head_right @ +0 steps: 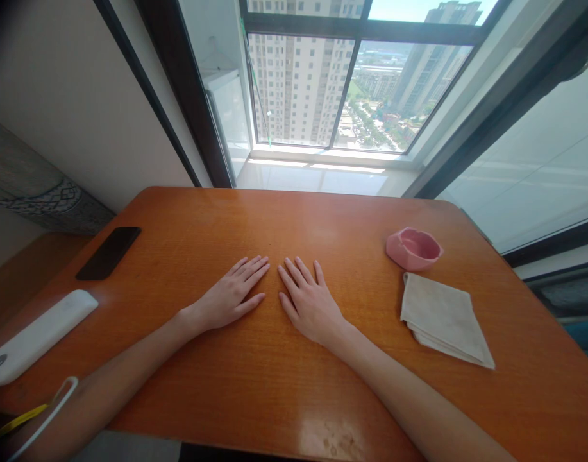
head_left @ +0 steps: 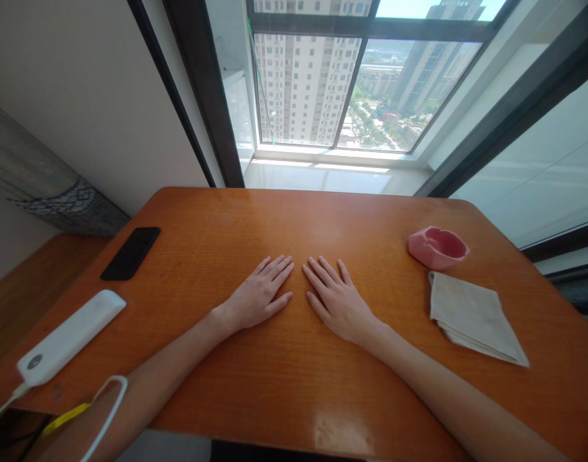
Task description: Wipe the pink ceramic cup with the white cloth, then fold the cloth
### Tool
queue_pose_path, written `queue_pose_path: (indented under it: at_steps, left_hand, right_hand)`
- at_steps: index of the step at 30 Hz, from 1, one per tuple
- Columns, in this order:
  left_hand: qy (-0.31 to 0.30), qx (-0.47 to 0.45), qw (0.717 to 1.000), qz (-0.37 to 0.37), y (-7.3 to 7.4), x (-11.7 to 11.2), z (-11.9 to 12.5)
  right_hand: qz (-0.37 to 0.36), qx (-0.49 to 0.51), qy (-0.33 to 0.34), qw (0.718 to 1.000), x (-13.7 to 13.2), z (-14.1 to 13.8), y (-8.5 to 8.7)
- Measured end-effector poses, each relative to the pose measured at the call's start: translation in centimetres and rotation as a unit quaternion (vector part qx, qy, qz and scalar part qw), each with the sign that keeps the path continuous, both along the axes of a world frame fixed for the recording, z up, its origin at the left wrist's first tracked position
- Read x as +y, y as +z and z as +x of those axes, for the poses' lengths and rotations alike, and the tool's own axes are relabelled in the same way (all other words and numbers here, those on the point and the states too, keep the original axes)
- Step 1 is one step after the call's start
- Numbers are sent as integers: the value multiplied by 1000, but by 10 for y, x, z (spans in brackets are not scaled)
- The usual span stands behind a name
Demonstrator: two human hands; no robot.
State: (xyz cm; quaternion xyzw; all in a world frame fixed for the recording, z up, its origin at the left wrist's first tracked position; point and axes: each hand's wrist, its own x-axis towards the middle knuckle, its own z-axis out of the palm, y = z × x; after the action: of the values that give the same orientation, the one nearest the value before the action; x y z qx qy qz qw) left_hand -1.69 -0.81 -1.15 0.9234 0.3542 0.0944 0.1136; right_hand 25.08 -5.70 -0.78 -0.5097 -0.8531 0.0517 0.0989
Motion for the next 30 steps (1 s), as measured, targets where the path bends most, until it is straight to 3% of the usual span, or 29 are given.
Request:
queue_pose_path:
  at_steps: [14, 17, 20, 23, 26, 30]
  left_hand:
    - [-5, -10, 1000, 4, -1, 0, 0]
    - [-4, -7, 1000, 1, -1, 0, 0]
    - [-2, -4, 1000, -2, -2, 1, -1]
    - [-1, -3, 1000, -6, -2, 1, -1]
    - [-3, -9, 1000, -5, -2, 2, -1]
    - [-9, -16, 1000, 3, -2, 1, -2]
  right_hand:
    - [-7, 8, 1, 1000, 0, -1, 0]
    - [8, 48, -5, 999, 0, 0, 2]
    - [68, 134, -30, 988, 5, 12, 9]
    - [160, 169, -95, 968, 19, 44, 21]
    - [227, 130, -217, 941, 34, 89, 35]
    - [222, 48, -371, 900, 41, 144, 44]
